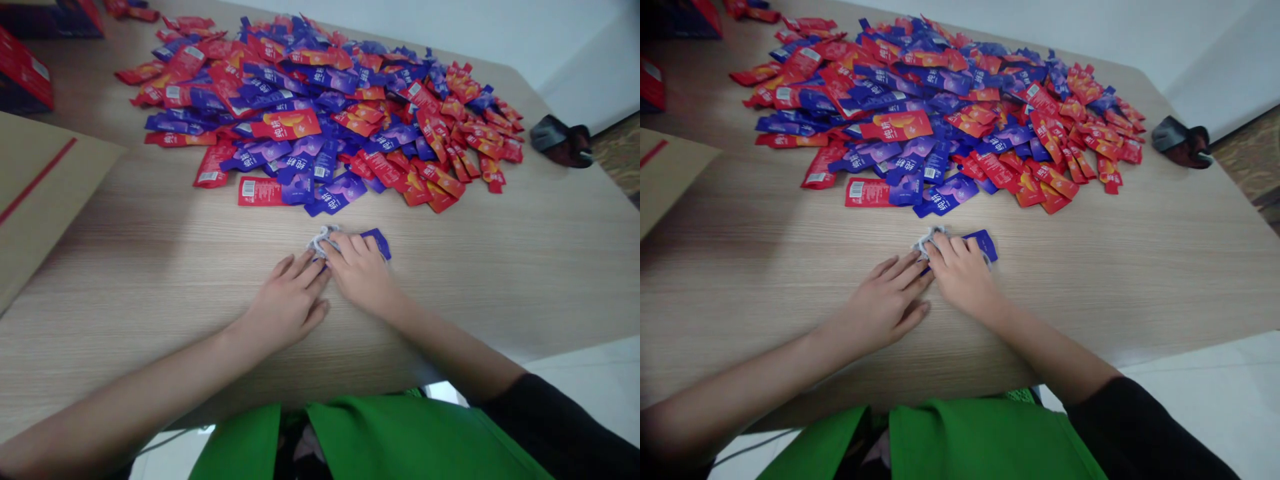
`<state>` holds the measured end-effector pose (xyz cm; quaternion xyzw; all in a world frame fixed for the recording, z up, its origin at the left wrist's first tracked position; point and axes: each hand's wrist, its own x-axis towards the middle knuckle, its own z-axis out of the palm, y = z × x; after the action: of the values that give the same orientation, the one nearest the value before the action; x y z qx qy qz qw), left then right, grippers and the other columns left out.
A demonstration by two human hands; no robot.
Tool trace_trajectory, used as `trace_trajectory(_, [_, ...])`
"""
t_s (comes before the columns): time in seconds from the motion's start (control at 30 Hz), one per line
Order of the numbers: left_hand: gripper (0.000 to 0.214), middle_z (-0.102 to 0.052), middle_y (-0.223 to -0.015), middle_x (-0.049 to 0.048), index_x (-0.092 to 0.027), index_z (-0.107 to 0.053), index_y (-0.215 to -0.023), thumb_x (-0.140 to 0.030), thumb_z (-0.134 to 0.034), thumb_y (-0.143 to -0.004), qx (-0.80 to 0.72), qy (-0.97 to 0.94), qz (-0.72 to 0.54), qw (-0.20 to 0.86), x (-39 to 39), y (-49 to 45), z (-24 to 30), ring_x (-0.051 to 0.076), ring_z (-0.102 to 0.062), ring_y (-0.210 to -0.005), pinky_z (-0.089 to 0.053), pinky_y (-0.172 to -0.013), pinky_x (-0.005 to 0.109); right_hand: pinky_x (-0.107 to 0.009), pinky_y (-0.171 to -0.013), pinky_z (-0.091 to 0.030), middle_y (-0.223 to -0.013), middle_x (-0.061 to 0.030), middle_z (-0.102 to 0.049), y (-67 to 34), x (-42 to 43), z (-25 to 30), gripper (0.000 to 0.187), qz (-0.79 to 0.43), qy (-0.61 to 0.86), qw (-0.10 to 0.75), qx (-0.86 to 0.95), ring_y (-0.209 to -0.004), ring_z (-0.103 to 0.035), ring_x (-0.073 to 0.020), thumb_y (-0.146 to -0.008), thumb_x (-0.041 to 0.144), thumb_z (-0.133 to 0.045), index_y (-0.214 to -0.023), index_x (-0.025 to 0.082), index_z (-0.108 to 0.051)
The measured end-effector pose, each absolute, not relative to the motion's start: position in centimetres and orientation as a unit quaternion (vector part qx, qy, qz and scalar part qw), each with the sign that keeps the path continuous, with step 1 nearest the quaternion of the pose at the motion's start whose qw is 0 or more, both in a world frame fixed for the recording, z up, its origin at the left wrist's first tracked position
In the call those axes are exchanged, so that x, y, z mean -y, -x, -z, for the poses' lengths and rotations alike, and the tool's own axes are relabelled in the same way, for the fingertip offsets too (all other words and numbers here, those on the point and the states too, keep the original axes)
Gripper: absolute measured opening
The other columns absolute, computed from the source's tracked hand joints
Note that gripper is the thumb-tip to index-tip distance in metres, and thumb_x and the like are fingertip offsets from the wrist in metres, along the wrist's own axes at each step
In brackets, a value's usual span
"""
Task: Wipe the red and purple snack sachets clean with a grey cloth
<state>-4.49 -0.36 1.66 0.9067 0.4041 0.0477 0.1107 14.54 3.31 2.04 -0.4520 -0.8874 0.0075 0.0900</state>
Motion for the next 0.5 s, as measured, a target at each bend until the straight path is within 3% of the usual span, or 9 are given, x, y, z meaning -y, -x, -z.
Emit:
trace_trajectory(0.1, [0.052,-0.045,-0.151,0.0119,-0.015,-0.049,-0.143,-0.030,-0.047,-0.092,-0.407,-0.905,-0.049,0.111,0.3,4.4,-1.8,0.032,-0.039,-0.140,-0.036,-0.111,0.053,-0.044,-0.082,-0.038,-0.134,-0.0158,-0.054,-15.8,-3.1,-1.0,0.043,0.016,0.497,0.044,0.867,-0.103,-0.049,-0.0303,-0.098,0.025,-0.038,-0.137,0.017,-0.053])
trace_trajectory(0.23, [0.053,-0.043,-0.152,0.0116,-0.015,-0.048,-0.143,-0.030,-0.046,-0.092,-0.403,-0.907,-0.049,0.111,0.2,4.4,-1.7,0.033,-0.039,-0.140,-0.037,-0.110,0.053,-0.047,-0.083,-0.041,-0.130,-0.0196,-0.053,-20.6,-3.9,-0.4,0.045,0.028,0.578,0.045,0.815,-0.102,-0.050,-0.0329,-0.095,0.023,-0.040,-0.137,0.013,-0.053])
trace_trajectory(0.4, [0.056,-0.042,-0.153,0.0114,-0.016,-0.047,-0.144,-0.038,-0.047,-0.093,-0.399,-0.908,-0.060,0.114,0.2,4.7,-1.4,0.034,-0.037,-0.141,-0.035,-0.112,0.052,-0.043,-0.090,-0.047,-0.116,-0.0175,-0.053,-22.2,-4.6,-1.3,0.043,-0.026,0.597,0.189,0.779,-0.103,-0.054,-0.0276,-0.093,0.014,-0.038,-0.132,0.012,-0.055])
trace_trajectory(0.5, [0.058,-0.043,-0.153,0.0116,-0.015,-0.048,-0.144,-0.040,-0.049,-0.092,-0.397,-0.908,-0.060,0.117,0.3,4.7,-1.4,0.034,-0.037,-0.142,-0.035,-0.112,0.053,-0.039,-0.092,-0.047,-0.119,-0.0145,-0.054,-19.0,-3.7,-1.9,0.041,-0.066,0.541,0.259,0.798,-0.106,-0.055,-0.0242,-0.094,0.014,-0.037,-0.132,0.016,-0.053])
